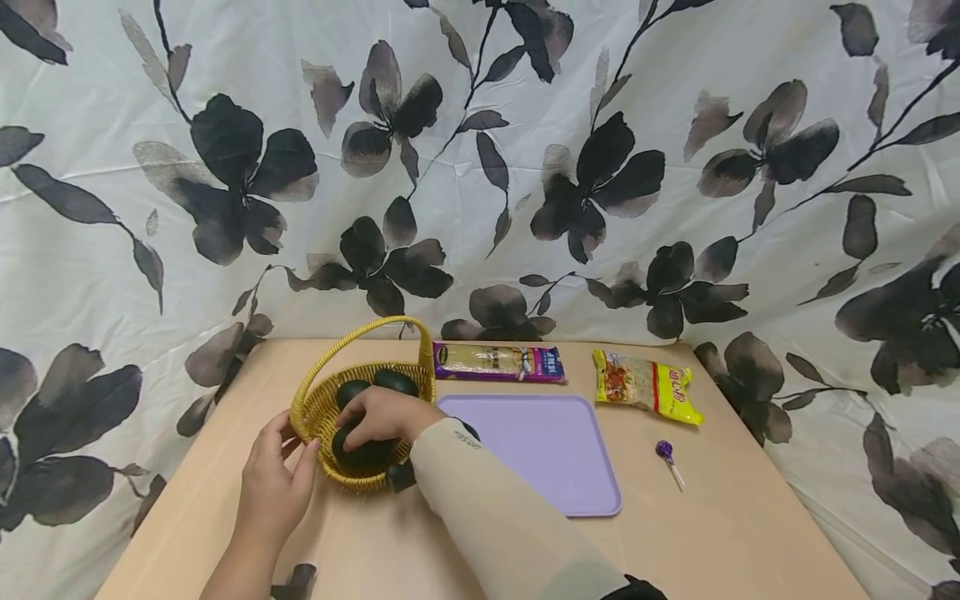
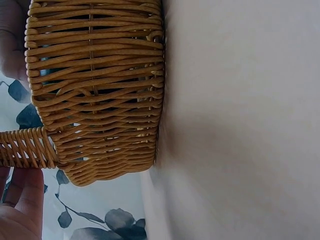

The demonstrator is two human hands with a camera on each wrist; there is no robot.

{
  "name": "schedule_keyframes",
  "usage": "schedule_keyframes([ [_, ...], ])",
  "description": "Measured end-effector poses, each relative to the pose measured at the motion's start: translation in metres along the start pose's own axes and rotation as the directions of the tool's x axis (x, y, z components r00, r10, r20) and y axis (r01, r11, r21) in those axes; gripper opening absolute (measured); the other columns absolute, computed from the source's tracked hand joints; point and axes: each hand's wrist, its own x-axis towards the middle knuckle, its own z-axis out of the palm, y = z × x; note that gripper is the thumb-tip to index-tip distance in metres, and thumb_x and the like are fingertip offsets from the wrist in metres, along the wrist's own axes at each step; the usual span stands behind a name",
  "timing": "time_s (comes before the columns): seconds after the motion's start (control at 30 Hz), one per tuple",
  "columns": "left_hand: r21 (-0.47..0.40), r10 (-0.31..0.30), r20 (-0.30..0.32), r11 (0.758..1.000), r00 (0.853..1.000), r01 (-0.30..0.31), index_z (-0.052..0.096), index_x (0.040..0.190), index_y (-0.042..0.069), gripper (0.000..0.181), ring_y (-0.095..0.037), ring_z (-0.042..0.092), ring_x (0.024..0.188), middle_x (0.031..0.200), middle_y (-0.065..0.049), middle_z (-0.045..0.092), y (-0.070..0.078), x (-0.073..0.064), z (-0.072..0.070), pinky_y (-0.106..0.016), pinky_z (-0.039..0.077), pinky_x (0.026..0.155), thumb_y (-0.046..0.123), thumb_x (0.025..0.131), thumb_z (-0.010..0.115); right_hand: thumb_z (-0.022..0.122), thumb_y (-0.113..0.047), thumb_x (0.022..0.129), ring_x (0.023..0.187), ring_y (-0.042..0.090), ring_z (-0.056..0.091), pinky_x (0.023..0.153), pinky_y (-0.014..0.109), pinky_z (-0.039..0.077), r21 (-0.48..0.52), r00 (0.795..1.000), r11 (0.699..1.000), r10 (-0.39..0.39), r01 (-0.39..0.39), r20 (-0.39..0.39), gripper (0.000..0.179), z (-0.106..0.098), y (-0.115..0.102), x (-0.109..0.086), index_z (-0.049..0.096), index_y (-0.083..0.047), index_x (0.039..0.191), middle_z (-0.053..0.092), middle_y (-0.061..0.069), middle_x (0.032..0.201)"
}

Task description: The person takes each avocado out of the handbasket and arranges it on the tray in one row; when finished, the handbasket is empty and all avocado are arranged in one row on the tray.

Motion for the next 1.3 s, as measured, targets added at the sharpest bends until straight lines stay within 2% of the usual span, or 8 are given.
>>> schedule_keyframes([
  [0.17, -0.006, 0.012, -0.007, 1.0, 1.0, -0.012, 0.043, 0.146, -0.001, 0.055, -0.033, 0.058, 0.123, 0.131, -0.017, 0.057, 0.0, 0.0, 0.0, 0.005, 0.036, 0.104, 0.001, 0.096, 0.068, 0.079, -0.028, 0.088, 0.105, 0.002, 0.062, 0.093, 0.017, 0.055, -0.039, 0.997, 0.997, -0.072, 0.072, -0.014, 0.035, -0.007, 0.005, -0.001, 0.076, -0.024, 0.123, 0.071, -0.011, 0.115],
  [0.33, -0.013, 0.015, -0.006, 1.0, 1.0, -0.015, 0.043, 0.146, -0.001, 0.055, -0.033, 0.058, 0.124, 0.132, -0.018, 0.056, 0.0, 0.0, 0.001, -0.001, 0.04, 0.106, 0.001, 0.096, 0.067, 0.073, -0.03, 0.091, 0.108, 0.002, 0.061, 0.096, 0.016, 0.053, -0.027, 0.992, 0.992, -0.127, 0.126, -0.026, 0.031, -0.015, 0.009, -0.005, 0.076, -0.026, 0.122, 0.071, -0.009, 0.118],
  [0.57, -0.016, -0.002, -0.004, 1.0, 1.0, 0.002, 0.042, 0.147, 0.0, 0.056, -0.034, 0.058, 0.126, 0.134, -0.017, 0.056, -0.001, 0.002, 0.001, -0.001, 0.04, 0.106, 0.003, 0.097, 0.067, 0.081, -0.033, 0.088, 0.114, 0.004, 0.059, 0.101, 0.019, 0.053, 0.044, 0.989, 0.99, -0.132, 0.135, -0.071, 0.036, -0.025, 0.015, -0.009, 0.076, -0.026, 0.122, 0.069, -0.01, 0.126],
  [0.7, -0.016, -0.001, -0.003, 1.0, 1.0, 0.001, 0.042, 0.147, 0.0, 0.056, -0.034, 0.058, 0.126, 0.134, -0.017, 0.055, 0.0, 0.002, 0.0, -0.003, 0.041, 0.106, 0.003, 0.097, 0.067, 0.078, -0.032, 0.09, 0.114, 0.003, 0.058, 0.1, 0.018, 0.052, 0.072, 0.985, 0.986, -0.146, 0.153, -0.088, 0.034, -0.03, 0.015, -0.014, 0.075, -0.026, 0.123, 0.068, -0.01, 0.129],
  [0.83, -0.02, 0.005, -0.003, 1.0, 1.0, -0.005, 0.042, 0.147, -0.001, 0.055, -0.035, 0.058, 0.126, 0.134, -0.017, 0.055, 0.0, 0.002, 0.0, -0.004, 0.042, 0.106, 0.003, 0.098, 0.066, 0.07, -0.027, 0.094, 0.11, 0.004, 0.059, 0.093, 0.018, 0.054, 0.179, 0.987, 0.973, -0.126, 0.142, -0.098, 0.029, -0.035, 0.019, -0.02, 0.075, -0.027, 0.122, 0.066, -0.011, 0.13],
  [0.93, -0.022, 0.001, -0.003, 1.0, 1.0, -0.001, 0.041, 0.146, -0.001, 0.055, -0.035, 0.058, 0.126, 0.133, -0.017, 0.055, 0.0, 0.002, 0.001, -0.004, 0.042, 0.106, 0.003, 0.098, 0.066, 0.07, -0.028, 0.094, 0.108, 0.006, 0.06, 0.091, 0.021, 0.056, 0.245, 0.99, 0.963, -0.091, 0.116, -0.11, 0.028, -0.04, 0.022, -0.025, 0.076, -0.029, 0.121, 0.066, -0.01, 0.129],
  [1.07, -0.016, -0.01, -0.004, 1.0, 1.0, 0.01, 0.042, 0.147, 0.0, 0.055, -0.034, 0.058, 0.126, 0.134, -0.017, 0.055, -0.001, 0.001, 0.001, -0.005, 0.042, 0.106, 0.003, 0.097, 0.067, 0.08, -0.027, 0.087, 0.108, 0.009, 0.059, 0.09, 0.023, 0.057, 0.259, 0.99, 0.96, -0.081, 0.109, -0.113, 0.041, -0.044, 0.029, -0.029, 0.072, -0.027, 0.127, 0.063, -0.009, 0.13],
  [1.3, -0.013, -0.016, -0.005, 1.0, 1.0, 0.016, 0.042, 0.147, 0.001, 0.056, -0.032, 0.057, 0.126, 0.134, -0.016, 0.055, 0.001, 0.001, 0.001, -0.008, 0.043, 0.107, 0.003, 0.097, 0.067, 0.089, -0.021, 0.078, 0.104, 0.011, 0.062, 0.087, 0.022, 0.058, 0.258, 0.986, 0.954, -0.135, 0.155, -0.096, 0.064, -0.052, 0.039, -0.038, 0.065, -0.025, 0.138, 0.063, -0.009, 0.126],
])
